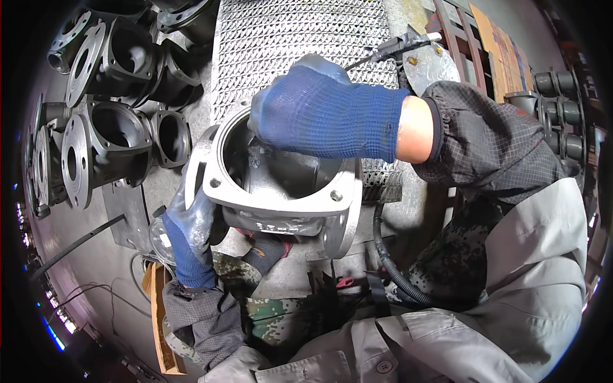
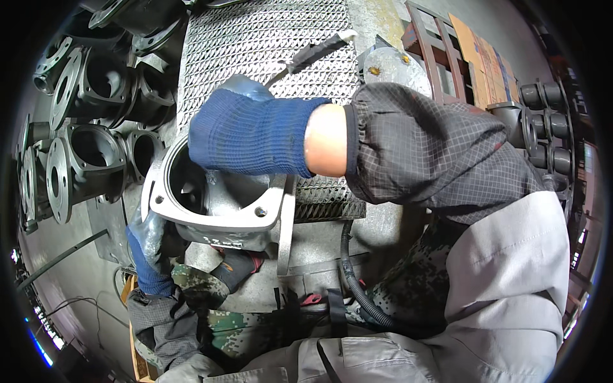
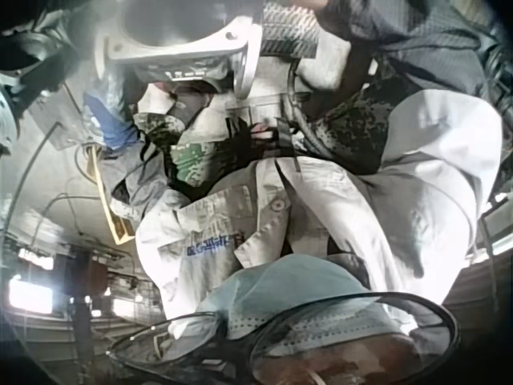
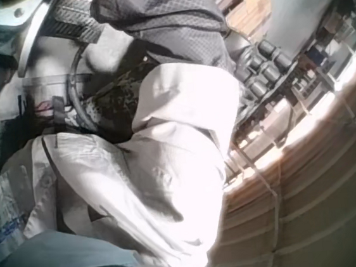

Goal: Grinding the internal and external surfaces of metal flange castings using a hand-held pneumatic or electric grinder.

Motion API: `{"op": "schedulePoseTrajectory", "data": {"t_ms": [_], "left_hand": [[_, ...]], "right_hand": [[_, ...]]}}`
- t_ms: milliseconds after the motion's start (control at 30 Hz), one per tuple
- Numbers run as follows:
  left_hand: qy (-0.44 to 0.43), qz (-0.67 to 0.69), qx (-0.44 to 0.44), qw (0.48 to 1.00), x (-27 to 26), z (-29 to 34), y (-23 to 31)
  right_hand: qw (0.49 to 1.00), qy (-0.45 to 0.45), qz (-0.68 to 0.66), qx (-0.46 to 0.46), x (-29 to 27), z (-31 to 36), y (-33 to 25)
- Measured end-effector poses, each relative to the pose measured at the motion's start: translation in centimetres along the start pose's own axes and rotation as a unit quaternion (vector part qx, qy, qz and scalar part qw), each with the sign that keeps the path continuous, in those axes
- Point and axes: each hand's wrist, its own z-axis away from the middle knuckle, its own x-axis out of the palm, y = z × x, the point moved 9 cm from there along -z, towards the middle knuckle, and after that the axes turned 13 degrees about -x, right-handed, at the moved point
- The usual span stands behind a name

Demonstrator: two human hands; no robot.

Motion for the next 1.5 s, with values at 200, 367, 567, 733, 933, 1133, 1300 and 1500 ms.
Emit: {"op": "schedulePoseTrajectory", "data": {"t_ms": [200, 367, 567, 733, 933, 1133, 1300, 1500], "left_hand": [[-0.003, 0.028, 0.0, 1.0, -0.2, 0.5, 0.4], [-0.008, 0.054, 0.001, 0.998, 0.1, 0.2, 0.3], [0.004, 0.053, -0.043, 0.998, -0.3, -0.1, -1.1], [0.0, -0.061, 0.088, 0.994, -1.3, -0.6, -1.8], [-0.008, 0.031, 0.001, 0.999, -1.0, -0.8, -2.0], [0.009, 0.029, -0.044, 0.999, -0.8, 0.1, -0.8], [-0.012, 0.047, -0.012, 0.999, 0.3, -0.1, -0.3], [-0.002, 0.03, -0.039, 0.999, -0.8, -0.3, -2.2]], "right_hand": [[0.983, -0.03, -0.149, -0.101, -2.6, -0.5, 0.5], [0.984, -0.066, -0.13, -0.098, -1.3, -0.5, -0.5], [0.98, -0.078, -0.156, -0.101, -2.1, -0.6, -0.5], [0.986, -0.06, -0.152, -0.039, -1.3, -1.7, 0.6], [0.949, -0.221, -0.185, -0.13, 0.0, -0.5, -1.5], [0.963, -0.154, -0.175, -0.133, -0.5, -0.9, -2.3], [0.987, 0.033, -0.133, -0.086, -0.2, 0.1, -0.2], [0.877, -0.242, -0.401, -0.103, 1.1, 0.3, -3.6]]}}
